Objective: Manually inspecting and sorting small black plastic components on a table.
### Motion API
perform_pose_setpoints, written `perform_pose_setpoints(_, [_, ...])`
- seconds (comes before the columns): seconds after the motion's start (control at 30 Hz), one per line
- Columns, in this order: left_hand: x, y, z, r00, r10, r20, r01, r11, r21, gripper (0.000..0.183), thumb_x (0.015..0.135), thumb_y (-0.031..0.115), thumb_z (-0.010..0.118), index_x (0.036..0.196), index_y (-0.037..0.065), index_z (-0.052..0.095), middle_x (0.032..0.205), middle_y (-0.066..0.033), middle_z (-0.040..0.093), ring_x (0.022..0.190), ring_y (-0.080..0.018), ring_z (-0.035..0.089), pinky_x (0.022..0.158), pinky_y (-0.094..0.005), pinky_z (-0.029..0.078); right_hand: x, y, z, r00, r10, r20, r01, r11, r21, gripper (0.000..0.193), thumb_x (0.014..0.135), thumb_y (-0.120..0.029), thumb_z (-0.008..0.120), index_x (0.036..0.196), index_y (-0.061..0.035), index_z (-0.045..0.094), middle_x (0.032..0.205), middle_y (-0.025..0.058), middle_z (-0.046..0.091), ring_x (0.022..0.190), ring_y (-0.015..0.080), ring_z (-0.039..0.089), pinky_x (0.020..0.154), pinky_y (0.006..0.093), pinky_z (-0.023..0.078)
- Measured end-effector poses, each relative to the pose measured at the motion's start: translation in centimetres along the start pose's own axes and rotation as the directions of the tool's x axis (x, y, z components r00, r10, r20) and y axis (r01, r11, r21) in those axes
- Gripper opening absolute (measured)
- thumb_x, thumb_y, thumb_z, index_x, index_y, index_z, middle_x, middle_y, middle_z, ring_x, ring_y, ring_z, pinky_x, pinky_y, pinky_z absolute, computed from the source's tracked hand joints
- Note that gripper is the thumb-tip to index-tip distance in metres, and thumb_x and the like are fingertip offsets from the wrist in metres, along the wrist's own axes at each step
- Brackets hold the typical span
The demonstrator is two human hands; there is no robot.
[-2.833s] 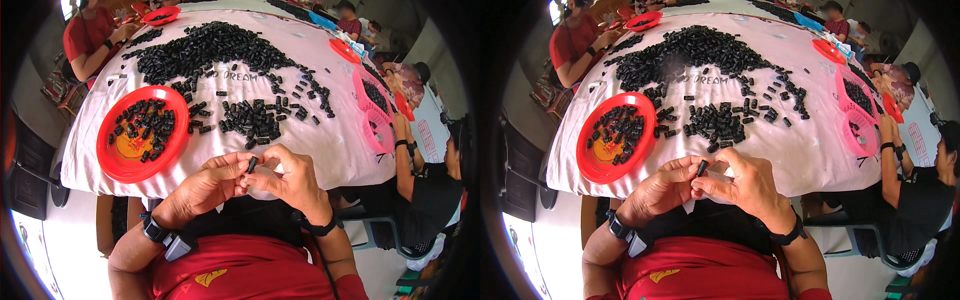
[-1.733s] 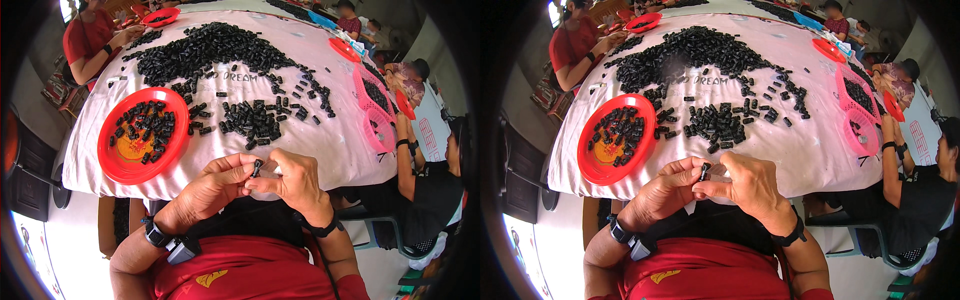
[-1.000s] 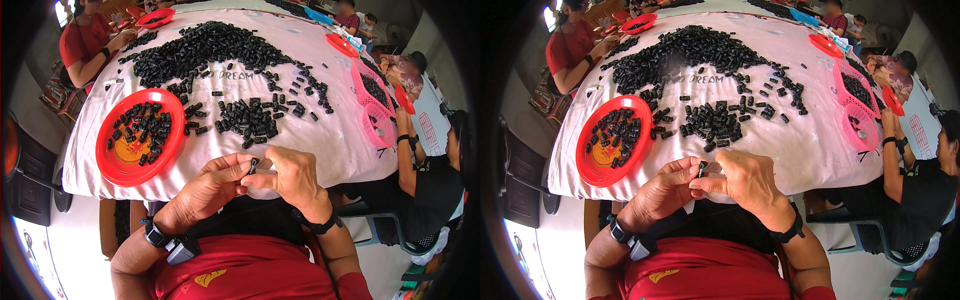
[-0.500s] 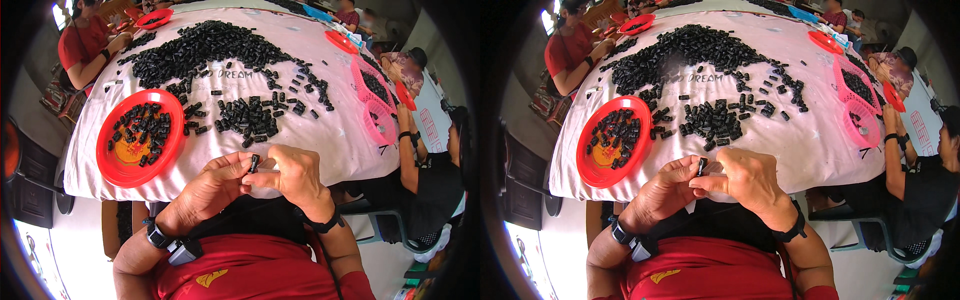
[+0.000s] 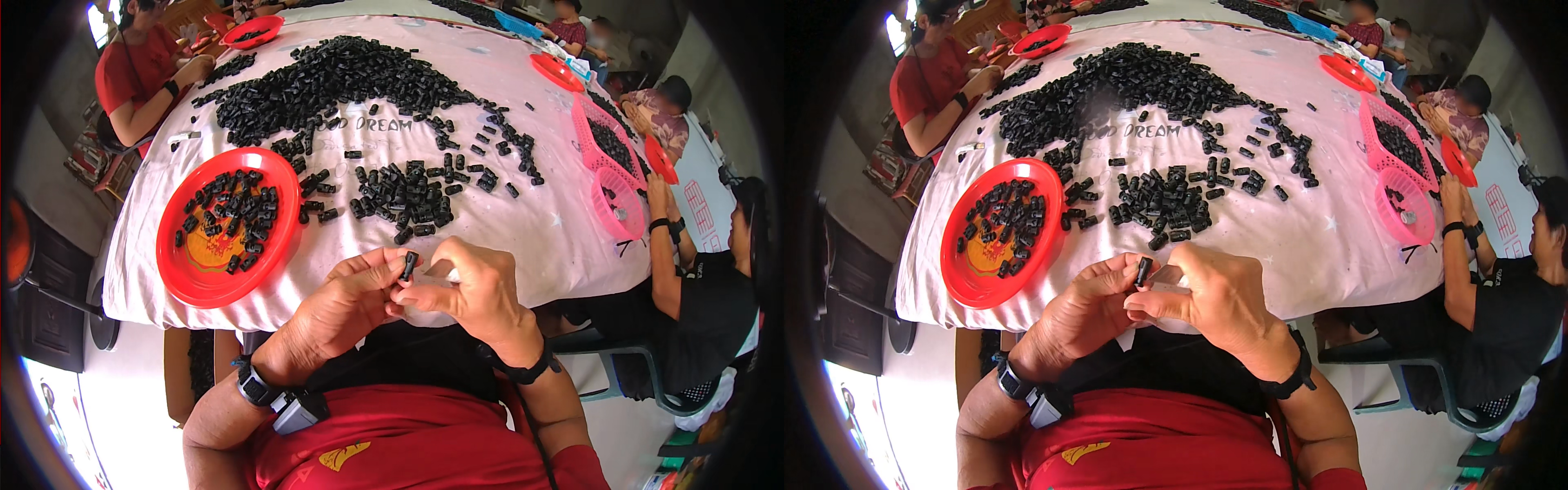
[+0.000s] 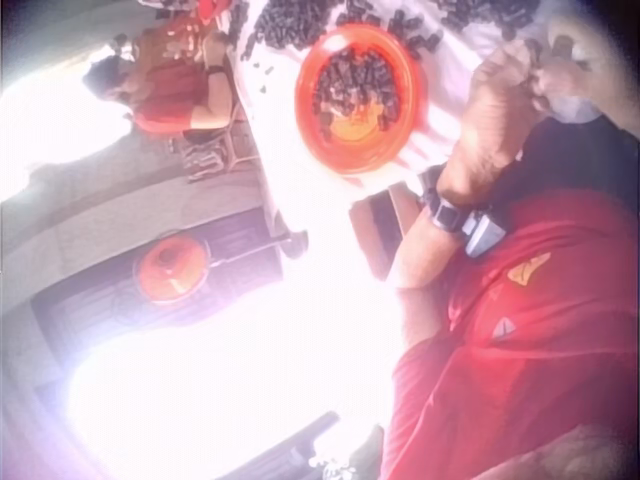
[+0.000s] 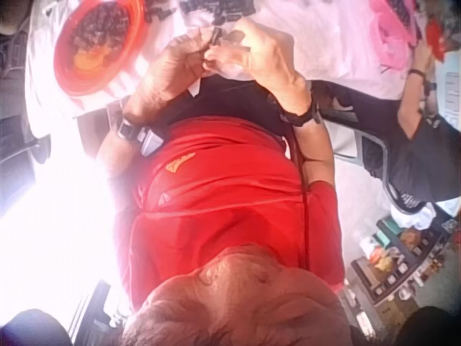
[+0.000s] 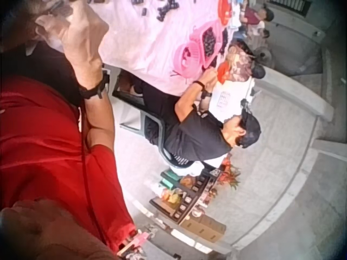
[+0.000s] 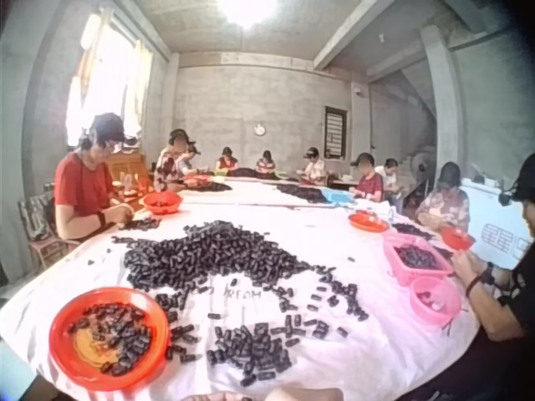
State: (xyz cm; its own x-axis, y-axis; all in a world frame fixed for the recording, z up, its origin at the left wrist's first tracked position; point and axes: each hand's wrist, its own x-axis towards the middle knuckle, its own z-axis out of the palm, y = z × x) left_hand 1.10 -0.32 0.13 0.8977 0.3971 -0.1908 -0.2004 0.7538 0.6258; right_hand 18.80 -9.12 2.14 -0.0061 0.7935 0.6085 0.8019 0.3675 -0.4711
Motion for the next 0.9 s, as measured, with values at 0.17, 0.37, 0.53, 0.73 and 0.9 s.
perform_pose_setpoints(0.17, [-0.1, 0.8, 0.3, 0.999, -0.021, -0.044, 0.023, 0.999, 0.041, 0.024, 0.093, 0.021, 0.062, 0.113, 0.008, 0.060, 0.090, 0.0011, 0.060, 0.077, -0.0086, 0.055, 0.072, -0.0248, 0.045, 0.0, 0.1, 0.0, 0.990, 0.107, 0.097, -0.132, 0.943, 0.304, 0.033, 0.085, -0.026, 0.072, 0.107, -0.0047, 0.059, 0.080, 0.0085, 0.070, 0.071, 0.0199, 0.071, 0.058, 0.0305, 0.054])
perform_pose_setpoints(0.37, [0.2, 0.8, 0.3, 0.994, 0.094, -0.052, -0.090, 0.994, 0.068, 0.027, 0.095, 0.021, 0.061, 0.118, 0.008, 0.059, 0.090, 0.0012, 0.060, 0.079, -0.0075, 0.055, 0.073, -0.0229, 0.044, -0.1, 0.1, 0.2, 0.989, 0.127, 0.070, -0.142, 0.940, 0.310, 0.024, 0.086, -0.013, 0.071, 0.105, -0.0024, 0.061, 0.083, 0.0093, 0.070, 0.071, 0.0169, 0.071, 0.059, 0.0281, 0.053])
perform_pose_setpoints(0.53, [0.3, 0.7, 0.5, 0.978, 0.207, 0.021, -0.207, 0.961, 0.181, 0.025, 0.096, 0.017, 0.059, 0.119, 0.007, 0.059, 0.097, 0.0003, 0.063, 0.085, -0.0066, 0.056, 0.077, -0.0225, 0.044, -0.4, -0.4, 0.2, 0.957, 0.286, 0.047, -0.279, 0.865, 0.417, 0.019, 0.084, -0.011, 0.073, 0.098, -0.0029, 0.063, 0.080, 0.0075, 0.069, 0.068, 0.0132, 0.069, 0.057, 0.0251, 0.050])
perform_pose_setpoints(0.73, [1.0, 0.2, 0.3, 0.972, 0.234, 0.011, -0.232, 0.954, 0.190, 0.024, 0.097, 0.015, 0.055, 0.119, 0.005, 0.058, 0.104, -0.0026, 0.064, 0.091, -0.0099, 0.060, 0.084, -0.0258, 0.045, -0.1, -0.7, -0.2, 0.991, 0.135, -0.024, -0.127, 0.968, 0.216, 0.023, 0.082, -0.017, 0.076, 0.093, -0.0031, 0.061, 0.072, 0.0081, 0.067, 0.062, 0.0161, 0.068, 0.053, 0.0266, 0.050])
perform_pose_setpoints(0.9, [0.6, 0.8, 0.5, 0.975, 0.181, 0.130, -0.206, 0.955, 0.215, 0.025, 0.098, 0.015, 0.053, 0.120, 0.005, 0.059, 0.103, -0.0009, 0.064, 0.092, -0.0082, 0.060, 0.084, -0.0251, 0.047, -0.3, 0.1, -0.5, 0.988, 0.149, -0.031, -0.144, 0.981, 0.127, 0.038, 0.080, -0.038, 0.077, 0.087, -0.0049, 0.060, 0.066, 0.0077, 0.064, 0.056, 0.0199, 0.065, 0.047, 0.0301, 0.046])
